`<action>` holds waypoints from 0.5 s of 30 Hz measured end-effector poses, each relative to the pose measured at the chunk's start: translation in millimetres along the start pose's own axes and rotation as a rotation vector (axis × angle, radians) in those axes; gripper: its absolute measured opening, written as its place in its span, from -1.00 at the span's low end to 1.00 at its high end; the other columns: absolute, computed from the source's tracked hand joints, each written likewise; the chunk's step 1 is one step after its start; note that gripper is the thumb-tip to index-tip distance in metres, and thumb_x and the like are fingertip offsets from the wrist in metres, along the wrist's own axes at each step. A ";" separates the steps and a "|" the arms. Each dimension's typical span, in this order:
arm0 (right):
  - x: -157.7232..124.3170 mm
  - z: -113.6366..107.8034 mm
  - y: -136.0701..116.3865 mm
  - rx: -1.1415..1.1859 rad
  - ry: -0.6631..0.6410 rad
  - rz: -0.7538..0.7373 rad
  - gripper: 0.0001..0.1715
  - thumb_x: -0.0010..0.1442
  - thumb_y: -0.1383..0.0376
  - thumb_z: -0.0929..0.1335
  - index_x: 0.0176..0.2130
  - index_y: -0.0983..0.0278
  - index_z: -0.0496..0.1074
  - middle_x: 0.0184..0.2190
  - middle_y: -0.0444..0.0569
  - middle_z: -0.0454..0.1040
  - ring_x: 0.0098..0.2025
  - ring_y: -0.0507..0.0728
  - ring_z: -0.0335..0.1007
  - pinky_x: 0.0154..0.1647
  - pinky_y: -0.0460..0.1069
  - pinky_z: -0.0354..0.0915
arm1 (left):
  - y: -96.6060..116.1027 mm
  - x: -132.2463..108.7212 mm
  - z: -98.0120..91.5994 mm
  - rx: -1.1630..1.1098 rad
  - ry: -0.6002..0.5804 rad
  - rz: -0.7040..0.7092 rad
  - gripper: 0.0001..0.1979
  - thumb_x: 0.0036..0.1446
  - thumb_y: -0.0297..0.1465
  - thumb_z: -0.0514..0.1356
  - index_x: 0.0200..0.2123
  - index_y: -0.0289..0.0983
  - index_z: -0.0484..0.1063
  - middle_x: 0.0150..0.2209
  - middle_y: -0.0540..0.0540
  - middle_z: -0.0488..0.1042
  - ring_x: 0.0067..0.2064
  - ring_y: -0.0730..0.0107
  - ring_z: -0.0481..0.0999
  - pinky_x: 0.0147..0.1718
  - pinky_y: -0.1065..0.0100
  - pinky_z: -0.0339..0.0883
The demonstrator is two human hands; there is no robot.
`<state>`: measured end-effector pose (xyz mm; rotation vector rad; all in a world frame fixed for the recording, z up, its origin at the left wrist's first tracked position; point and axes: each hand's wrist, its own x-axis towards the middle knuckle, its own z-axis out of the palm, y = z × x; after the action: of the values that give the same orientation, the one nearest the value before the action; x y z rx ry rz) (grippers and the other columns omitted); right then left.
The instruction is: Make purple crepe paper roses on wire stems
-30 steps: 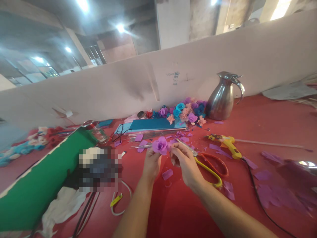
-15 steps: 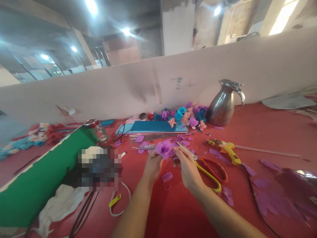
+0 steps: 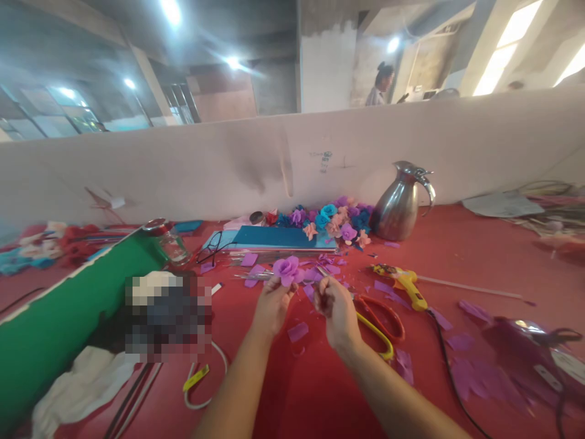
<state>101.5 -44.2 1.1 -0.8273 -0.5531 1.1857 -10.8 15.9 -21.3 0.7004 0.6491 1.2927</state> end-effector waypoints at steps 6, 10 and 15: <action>3.2 -2.0 5.7 0.004 0.051 0.025 -0.86 -0.14 0.26 0.20 -0.64 0.22 0.09 -0.78 -0.29 0.01 -0.70 -0.06 -0.17 -0.66 -0.11 -0.19 | 2.1 -1.3 1.2 -0.024 -0.007 -0.013 -0.78 -0.32 -0.46 0.42 -0.58 -0.24 0.41 -0.55 0.07 0.46 -0.45 0.51 0.40 -0.29 0.37 0.29; 5.0 -2.4 10.5 -0.013 0.049 0.001 -0.82 -0.04 0.24 0.20 -0.58 0.21 0.07 -0.73 -0.31 -0.02 -0.67 -0.05 -0.19 -0.66 -0.12 -0.19 | 2.9 -3.7 3.5 0.001 -0.020 -0.014 -0.82 -0.27 -0.48 0.39 -0.55 -0.27 0.44 -0.56 0.07 0.46 -0.46 0.54 0.39 -0.30 0.40 0.28; 5.6 -0.1 13.7 -0.067 0.064 -0.035 -0.78 0.06 0.19 0.19 -0.54 0.20 0.07 -0.70 -0.30 -0.01 -0.64 -0.03 -0.24 -0.63 -0.10 -0.22 | 2.9 -3.4 2.9 0.024 -0.020 -0.014 -0.84 -0.24 -0.48 0.38 -0.54 -0.28 0.45 -0.56 0.06 0.45 -0.47 0.55 0.39 -0.32 0.42 0.28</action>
<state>95.4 -36.9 -10.2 -0.9061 -0.5550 1.1102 -11.0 12.7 -17.1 0.7269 0.6532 1.2647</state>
